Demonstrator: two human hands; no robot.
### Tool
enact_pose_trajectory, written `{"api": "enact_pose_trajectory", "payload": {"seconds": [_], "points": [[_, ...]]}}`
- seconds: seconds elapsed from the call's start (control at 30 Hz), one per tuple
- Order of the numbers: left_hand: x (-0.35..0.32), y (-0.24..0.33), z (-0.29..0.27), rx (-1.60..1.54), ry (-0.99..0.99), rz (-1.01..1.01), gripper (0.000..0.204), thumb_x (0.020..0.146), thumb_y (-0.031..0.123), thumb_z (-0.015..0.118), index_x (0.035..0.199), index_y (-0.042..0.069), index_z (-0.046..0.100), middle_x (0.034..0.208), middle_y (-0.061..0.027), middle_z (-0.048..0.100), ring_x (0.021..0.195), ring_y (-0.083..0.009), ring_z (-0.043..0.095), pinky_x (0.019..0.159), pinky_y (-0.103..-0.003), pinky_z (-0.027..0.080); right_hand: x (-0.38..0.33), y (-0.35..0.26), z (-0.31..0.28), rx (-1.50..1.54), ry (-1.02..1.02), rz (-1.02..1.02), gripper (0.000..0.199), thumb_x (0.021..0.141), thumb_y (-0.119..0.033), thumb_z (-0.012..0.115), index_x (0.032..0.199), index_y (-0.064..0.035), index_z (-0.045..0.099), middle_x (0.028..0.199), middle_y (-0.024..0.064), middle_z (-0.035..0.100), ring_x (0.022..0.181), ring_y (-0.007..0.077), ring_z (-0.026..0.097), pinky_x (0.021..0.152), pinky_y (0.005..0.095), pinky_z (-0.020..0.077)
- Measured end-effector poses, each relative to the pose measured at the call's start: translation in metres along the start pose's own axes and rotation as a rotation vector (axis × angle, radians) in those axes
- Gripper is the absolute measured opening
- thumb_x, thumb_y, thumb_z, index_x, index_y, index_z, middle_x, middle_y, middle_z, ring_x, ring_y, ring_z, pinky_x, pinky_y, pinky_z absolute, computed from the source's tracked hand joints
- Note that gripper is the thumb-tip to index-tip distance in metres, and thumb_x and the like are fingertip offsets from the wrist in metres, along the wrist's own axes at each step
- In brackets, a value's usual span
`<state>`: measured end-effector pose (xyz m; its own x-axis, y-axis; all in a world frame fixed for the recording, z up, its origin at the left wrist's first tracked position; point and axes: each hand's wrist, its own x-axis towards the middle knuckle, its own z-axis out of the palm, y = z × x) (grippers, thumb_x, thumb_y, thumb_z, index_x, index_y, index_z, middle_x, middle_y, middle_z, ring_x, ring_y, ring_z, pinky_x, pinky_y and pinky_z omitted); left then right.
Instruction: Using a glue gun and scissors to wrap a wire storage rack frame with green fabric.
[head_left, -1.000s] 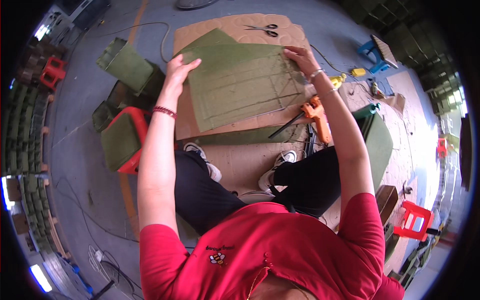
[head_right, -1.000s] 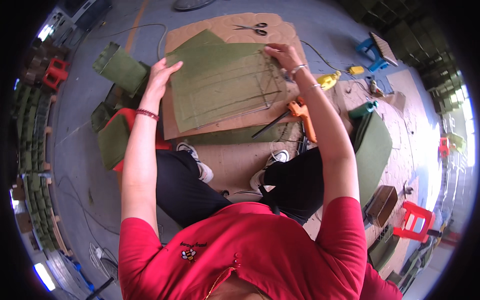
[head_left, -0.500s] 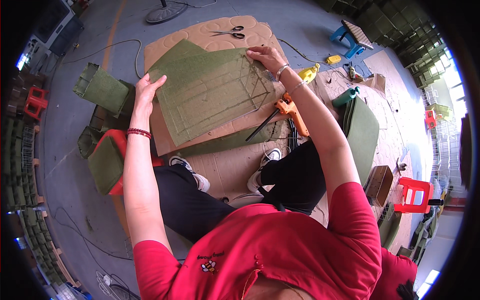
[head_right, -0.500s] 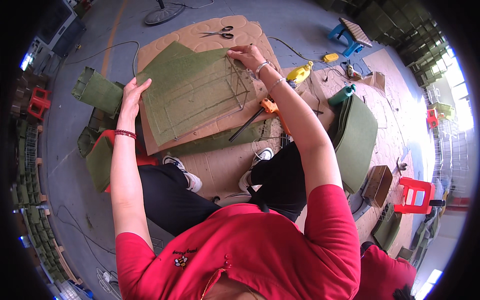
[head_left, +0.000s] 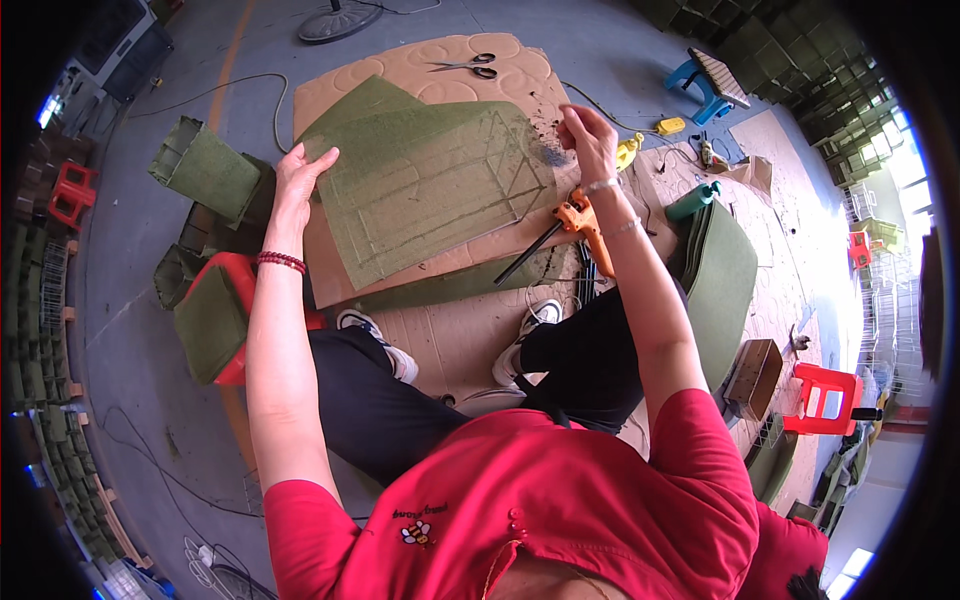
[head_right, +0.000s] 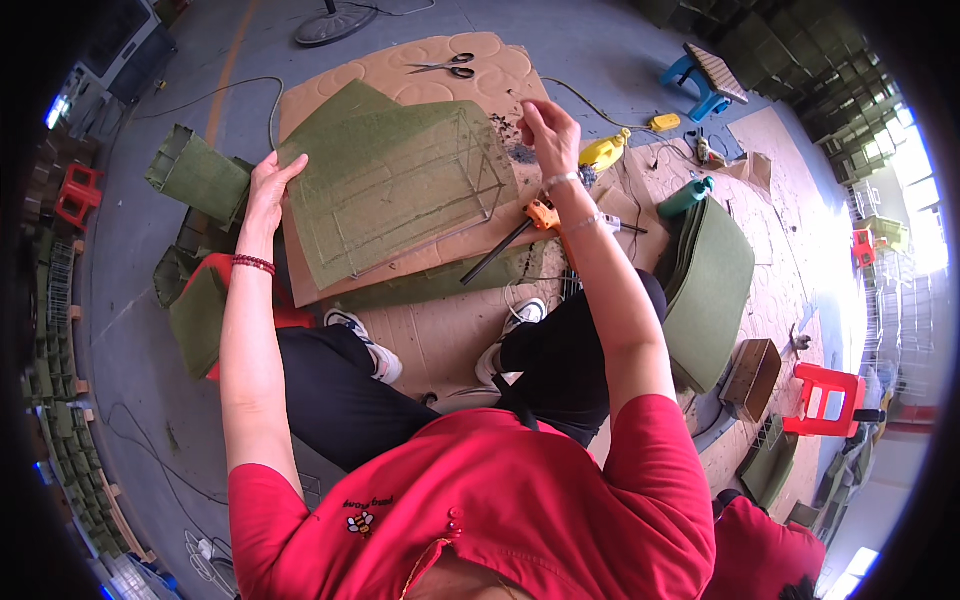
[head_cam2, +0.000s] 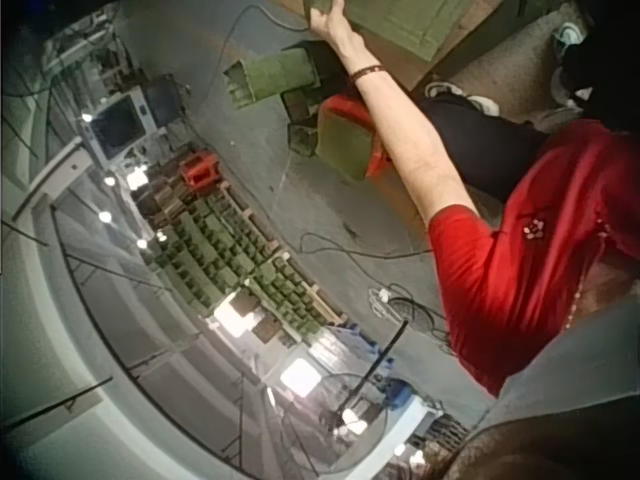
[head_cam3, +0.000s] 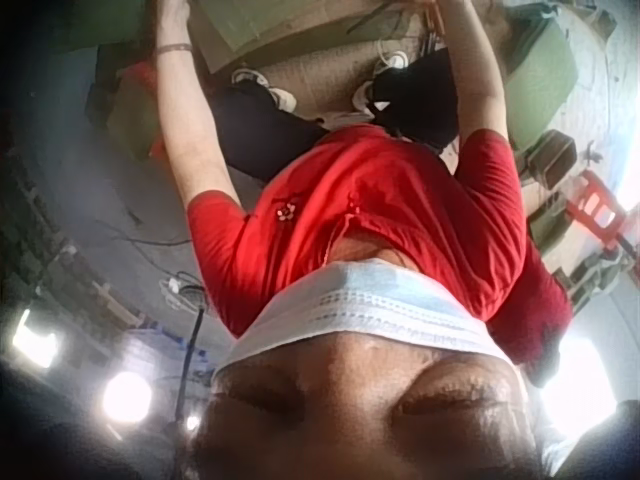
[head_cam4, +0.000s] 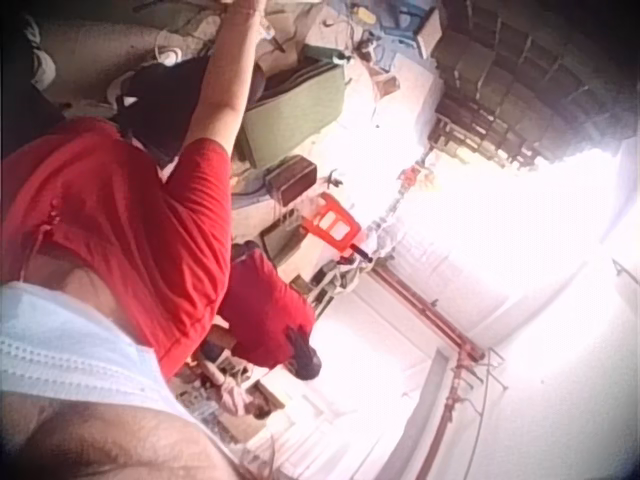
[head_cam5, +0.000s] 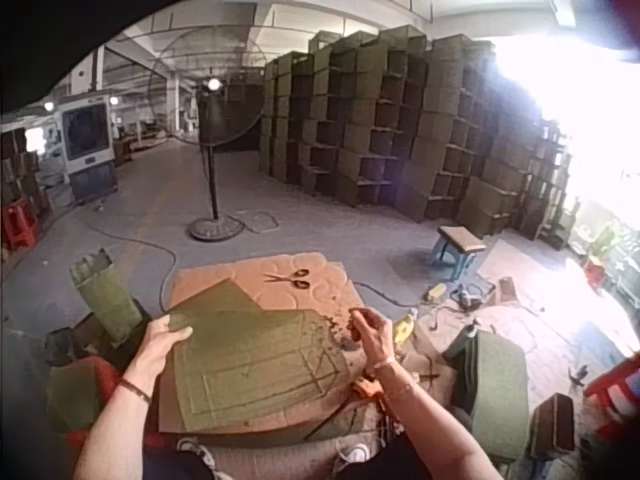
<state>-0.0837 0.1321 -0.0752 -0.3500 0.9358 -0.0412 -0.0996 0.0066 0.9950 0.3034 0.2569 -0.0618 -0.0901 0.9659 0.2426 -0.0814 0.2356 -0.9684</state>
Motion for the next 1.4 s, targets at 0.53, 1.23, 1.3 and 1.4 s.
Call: {"api": "enact_pose_trajectory", "payload": {"seconds": [0.53, 1.23, 1.3, 1.4], "points": [[0.001, -0.005, 0.009, -0.016, -0.002, 0.024, 0.036, 0.079, 0.001, 0.07, 0.114, 0.0, 0.059, 0.108, -0.0082, 0.066, 0.097, -0.0136, 0.062, 0.087, -0.028, 0.047, -0.059, 0.016, -0.023, -0.071, -0.105, 0.169, 0.029, 0.085, -0.03, 0.07, 0.084, -0.0005, 0.068, 0.07, -0.0032, 0.059, 0.061, 0.0042, 0.05, 0.057, 0.0193, 0.0405], [0.0, -0.006, 0.01, 0.041, 0.057, 0.027, 0.034, 0.077, 0.003, 0.073, 0.109, -0.001, 0.061, 0.106, -0.008, 0.066, 0.094, -0.0136, 0.061, 0.087, -0.027, 0.045, -0.16, -0.018, 0.062, -0.89, -0.62, -0.945, 0.05, 0.079, -0.009, 0.052, 0.129, -0.0028, 0.051, 0.137, 0.0124, 0.048, 0.131, 0.0273, 0.043, 0.109, 0.0432, 0.0319], [-0.001, -0.005, 0.007, 0.012, 0.049, 0.029, 0.036, 0.078, 0.003, 0.072, 0.111, -0.001, 0.06, 0.107, -0.0085, 0.066, 0.096, -0.0141, 0.062, 0.086, -0.027, 0.046, -0.165, -0.011, 0.065, -0.881, -0.637, -0.939, 0.051, 0.08, -0.011, 0.051, 0.131, -0.0031, 0.049, 0.139, 0.0123, 0.046, 0.132, 0.0272, 0.041, 0.109, 0.0434, 0.0316], [-0.002, -0.006, 0.006, 0.021, 0.043, 0.022, 0.037, 0.078, 0.004, 0.072, 0.112, -0.001, 0.059, 0.107, -0.0082, 0.066, 0.095, -0.0141, 0.061, 0.086, -0.027, 0.046, -0.168, -0.009, 0.067, -0.861, -0.661, -0.91, 0.053, 0.081, -0.012, 0.05, 0.134, -0.0036, 0.046, 0.142, 0.0119, 0.043, 0.134, 0.027, 0.039, 0.109, 0.0434, 0.0306]]}}
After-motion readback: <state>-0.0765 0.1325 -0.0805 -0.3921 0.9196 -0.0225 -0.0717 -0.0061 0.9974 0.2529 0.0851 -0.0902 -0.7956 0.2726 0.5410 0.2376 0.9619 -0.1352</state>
